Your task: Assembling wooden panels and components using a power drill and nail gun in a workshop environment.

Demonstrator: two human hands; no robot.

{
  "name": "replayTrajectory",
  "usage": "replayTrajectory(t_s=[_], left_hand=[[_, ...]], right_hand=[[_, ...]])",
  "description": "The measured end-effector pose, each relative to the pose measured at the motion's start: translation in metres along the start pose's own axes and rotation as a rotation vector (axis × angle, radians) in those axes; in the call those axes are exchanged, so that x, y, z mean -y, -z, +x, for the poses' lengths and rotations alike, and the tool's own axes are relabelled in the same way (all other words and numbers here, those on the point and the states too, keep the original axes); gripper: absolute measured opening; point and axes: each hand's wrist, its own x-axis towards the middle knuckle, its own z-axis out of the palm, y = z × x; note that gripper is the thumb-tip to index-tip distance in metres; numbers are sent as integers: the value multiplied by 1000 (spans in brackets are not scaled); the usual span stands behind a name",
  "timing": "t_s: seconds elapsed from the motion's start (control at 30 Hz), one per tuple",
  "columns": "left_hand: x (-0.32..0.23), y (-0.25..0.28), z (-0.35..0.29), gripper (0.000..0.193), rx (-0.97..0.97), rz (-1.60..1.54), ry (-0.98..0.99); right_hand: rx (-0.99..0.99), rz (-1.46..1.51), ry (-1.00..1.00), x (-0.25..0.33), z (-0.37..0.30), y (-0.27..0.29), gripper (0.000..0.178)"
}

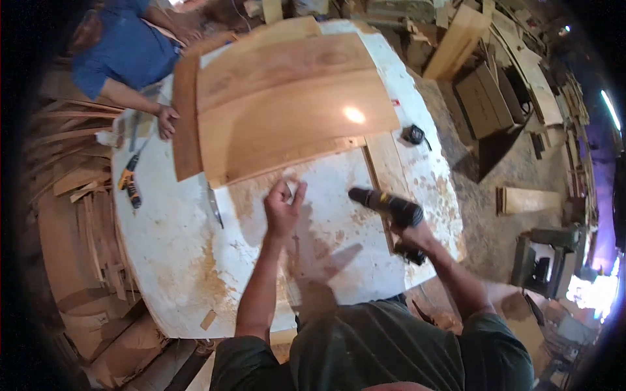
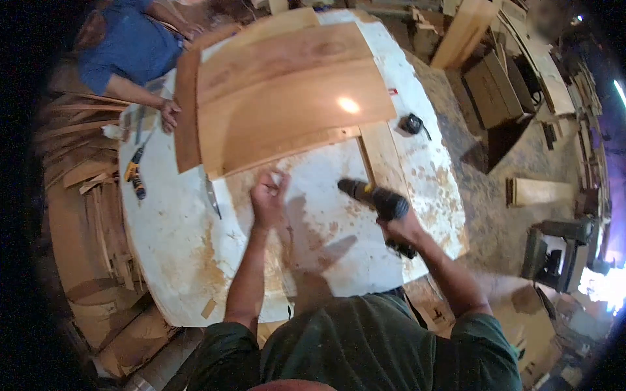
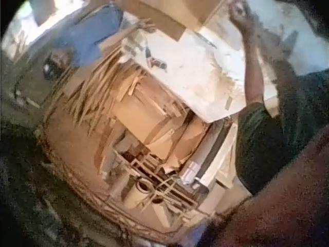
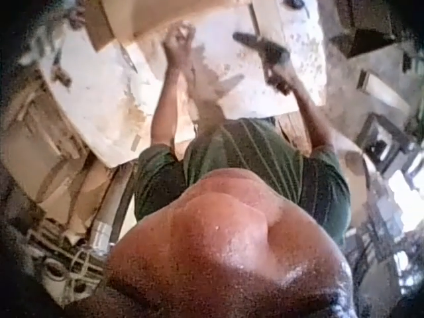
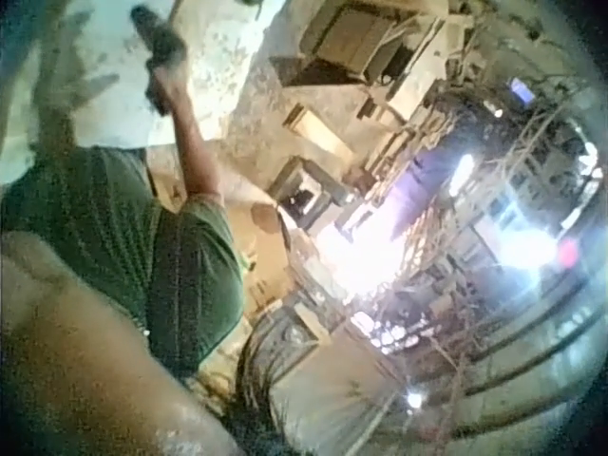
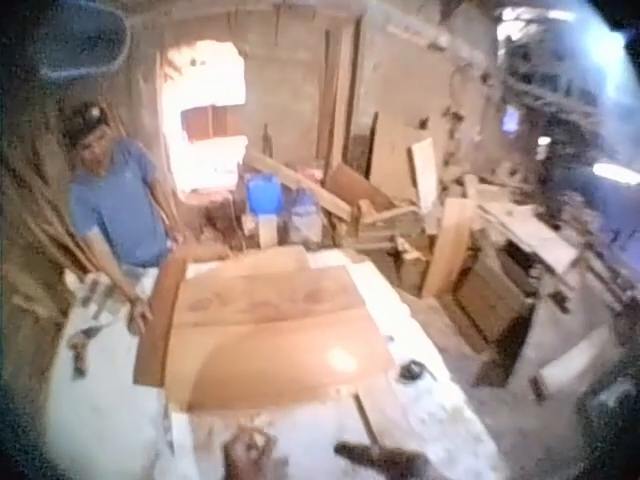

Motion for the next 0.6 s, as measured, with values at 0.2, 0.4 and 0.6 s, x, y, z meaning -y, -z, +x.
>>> replayTrajectory(t_s=[0.2,0.4,0.6], left_hand=[[-231,62,19,33,572,-907,-378],[-274,54,-3,11,538,-1231,-160],[-288,40,-27,17,649,-1344,-362]], right_hand=[[-161,58,-79,2,28,55,44],[-139,238,-22,-29,-8,9,40],[-160,295,-323,-60,-127,-38,39]])
